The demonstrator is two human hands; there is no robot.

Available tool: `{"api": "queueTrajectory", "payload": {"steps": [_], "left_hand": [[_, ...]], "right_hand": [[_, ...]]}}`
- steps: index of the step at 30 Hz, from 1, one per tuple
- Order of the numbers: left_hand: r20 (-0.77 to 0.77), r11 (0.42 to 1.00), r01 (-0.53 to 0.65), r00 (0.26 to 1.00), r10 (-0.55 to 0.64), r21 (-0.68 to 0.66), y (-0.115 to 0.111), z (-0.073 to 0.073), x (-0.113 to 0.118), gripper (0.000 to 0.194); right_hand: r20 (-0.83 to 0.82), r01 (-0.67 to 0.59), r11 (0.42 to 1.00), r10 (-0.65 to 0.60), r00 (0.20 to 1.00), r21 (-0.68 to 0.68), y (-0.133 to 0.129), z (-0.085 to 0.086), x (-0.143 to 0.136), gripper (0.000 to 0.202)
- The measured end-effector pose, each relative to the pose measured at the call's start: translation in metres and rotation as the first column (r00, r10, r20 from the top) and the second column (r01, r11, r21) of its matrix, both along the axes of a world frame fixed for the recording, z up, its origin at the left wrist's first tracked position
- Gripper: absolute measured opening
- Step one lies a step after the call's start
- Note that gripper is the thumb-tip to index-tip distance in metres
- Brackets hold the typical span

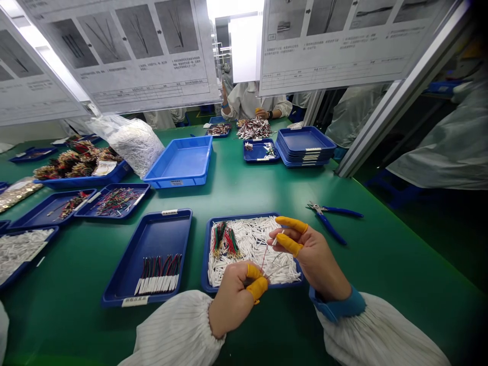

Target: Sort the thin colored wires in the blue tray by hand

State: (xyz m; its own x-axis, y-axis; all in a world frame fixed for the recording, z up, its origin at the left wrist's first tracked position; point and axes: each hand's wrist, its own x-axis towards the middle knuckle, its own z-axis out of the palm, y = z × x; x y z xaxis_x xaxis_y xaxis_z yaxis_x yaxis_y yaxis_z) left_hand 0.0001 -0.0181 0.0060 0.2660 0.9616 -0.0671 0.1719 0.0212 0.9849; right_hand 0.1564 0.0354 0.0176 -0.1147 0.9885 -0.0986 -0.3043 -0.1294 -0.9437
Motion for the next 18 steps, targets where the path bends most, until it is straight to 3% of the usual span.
{"api": "queueTrajectory", "payload": {"steps": [18], "left_hand": [[-0.072, 0.999, 0.019, 0.997, -0.016, 0.041, 0.0003, -0.0014, -0.0005, 0.015]], "right_hand": [[0.01, 0.026, 0.999, -0.027, 1.0, 0.04, -0.0017, 0.004, -0.0018, 0.028]]}}
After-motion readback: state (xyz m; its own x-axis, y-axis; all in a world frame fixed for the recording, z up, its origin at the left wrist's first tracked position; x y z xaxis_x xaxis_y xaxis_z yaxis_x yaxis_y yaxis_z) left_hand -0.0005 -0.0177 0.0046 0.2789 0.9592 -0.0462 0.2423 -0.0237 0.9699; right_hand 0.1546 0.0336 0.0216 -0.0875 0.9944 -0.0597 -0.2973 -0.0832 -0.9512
